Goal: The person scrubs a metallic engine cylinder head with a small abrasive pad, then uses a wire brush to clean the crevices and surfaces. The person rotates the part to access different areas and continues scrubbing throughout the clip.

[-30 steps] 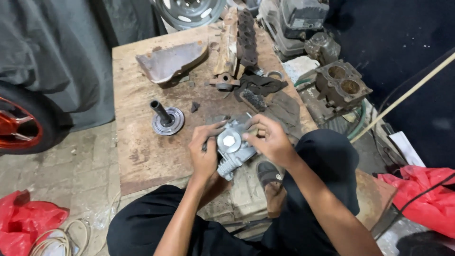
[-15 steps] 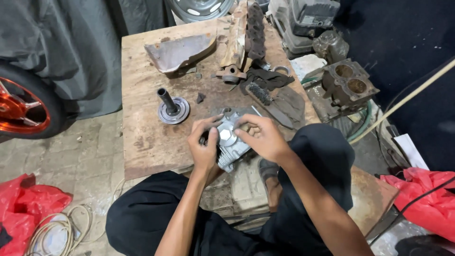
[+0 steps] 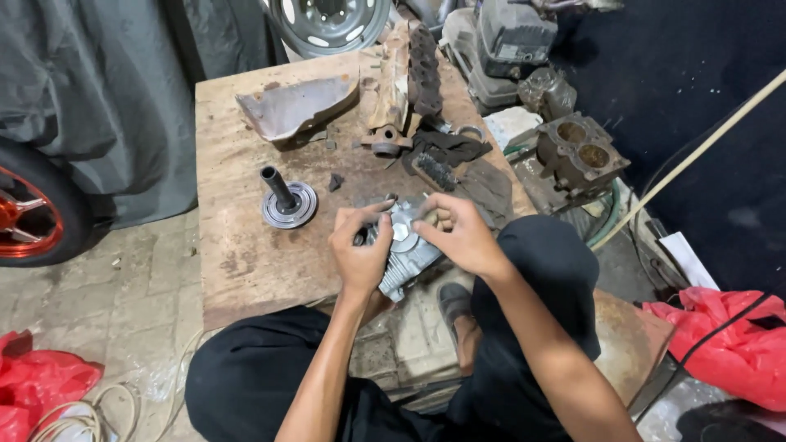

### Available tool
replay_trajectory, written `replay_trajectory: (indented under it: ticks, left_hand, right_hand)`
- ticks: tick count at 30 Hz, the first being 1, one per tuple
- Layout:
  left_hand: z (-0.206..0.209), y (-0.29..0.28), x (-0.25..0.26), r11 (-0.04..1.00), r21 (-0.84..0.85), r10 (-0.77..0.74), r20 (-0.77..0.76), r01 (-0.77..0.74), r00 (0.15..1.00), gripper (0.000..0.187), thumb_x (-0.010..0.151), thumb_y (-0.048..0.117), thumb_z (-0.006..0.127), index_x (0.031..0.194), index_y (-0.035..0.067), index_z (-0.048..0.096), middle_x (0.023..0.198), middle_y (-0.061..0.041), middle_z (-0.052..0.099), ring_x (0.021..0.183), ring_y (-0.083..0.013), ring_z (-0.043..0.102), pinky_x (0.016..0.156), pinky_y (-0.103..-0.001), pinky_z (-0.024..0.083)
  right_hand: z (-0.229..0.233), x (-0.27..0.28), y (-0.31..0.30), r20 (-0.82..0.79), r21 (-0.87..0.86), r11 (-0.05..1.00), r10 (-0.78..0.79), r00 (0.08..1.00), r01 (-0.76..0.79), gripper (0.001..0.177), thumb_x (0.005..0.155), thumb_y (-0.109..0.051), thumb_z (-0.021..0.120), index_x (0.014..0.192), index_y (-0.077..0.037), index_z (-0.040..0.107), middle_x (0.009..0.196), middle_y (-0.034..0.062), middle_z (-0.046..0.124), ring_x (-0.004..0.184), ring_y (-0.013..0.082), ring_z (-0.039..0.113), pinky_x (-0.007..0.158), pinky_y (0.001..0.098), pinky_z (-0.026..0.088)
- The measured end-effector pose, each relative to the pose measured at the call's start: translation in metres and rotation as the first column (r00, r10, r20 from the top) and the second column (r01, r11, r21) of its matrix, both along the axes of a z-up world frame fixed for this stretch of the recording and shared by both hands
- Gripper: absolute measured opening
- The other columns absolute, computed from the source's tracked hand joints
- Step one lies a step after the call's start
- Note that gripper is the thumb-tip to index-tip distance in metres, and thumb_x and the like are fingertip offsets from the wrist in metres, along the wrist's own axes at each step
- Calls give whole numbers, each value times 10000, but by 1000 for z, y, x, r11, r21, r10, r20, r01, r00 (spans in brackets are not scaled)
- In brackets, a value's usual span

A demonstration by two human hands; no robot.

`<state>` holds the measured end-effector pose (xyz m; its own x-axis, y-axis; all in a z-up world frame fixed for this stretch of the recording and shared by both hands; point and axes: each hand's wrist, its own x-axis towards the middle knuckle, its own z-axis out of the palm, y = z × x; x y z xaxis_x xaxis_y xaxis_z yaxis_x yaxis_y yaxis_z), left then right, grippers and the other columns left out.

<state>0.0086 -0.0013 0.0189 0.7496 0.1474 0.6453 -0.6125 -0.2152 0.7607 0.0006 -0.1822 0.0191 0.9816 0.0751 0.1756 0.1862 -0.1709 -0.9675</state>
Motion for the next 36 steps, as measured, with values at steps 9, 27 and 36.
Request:
replay_trajectory:
  ticks: [9,27,36]
  left_hand:
    - [-7,9,-4,999,-29,-14,-16,13,1000,106,840,69,747,748,99,704,893,-80,807,744,-255,652,744,-336,506]
    - [-10,9,2,999,-16,-48,17,48,999,100,844,73,749,759,119,725,888,-49,810,728,-225,641,722,-307,489]
    - [-13,11,-1,998,-26,-61,15,61,998,105,845,62,743,748,86,711,870,-78,805,717,-254,638,711,-324,490]
  right_hand:
    - [-10,1,2,-81,36,998,62,995,-59,116,893,-49,718,991,3,683,730,98,690,594,77,581,539,231,506]
    - [-2,8,13,-61,69,998,12,998,-7,108,882,-28,724,972,-9,665,727,79,669,563,35,575,509,186,484]
    - [-4,3,9,-21,11,1000,3,1000,-3,128,849,-54,770,927,-10,678,780,104,676,711,109,627,642,260,557]
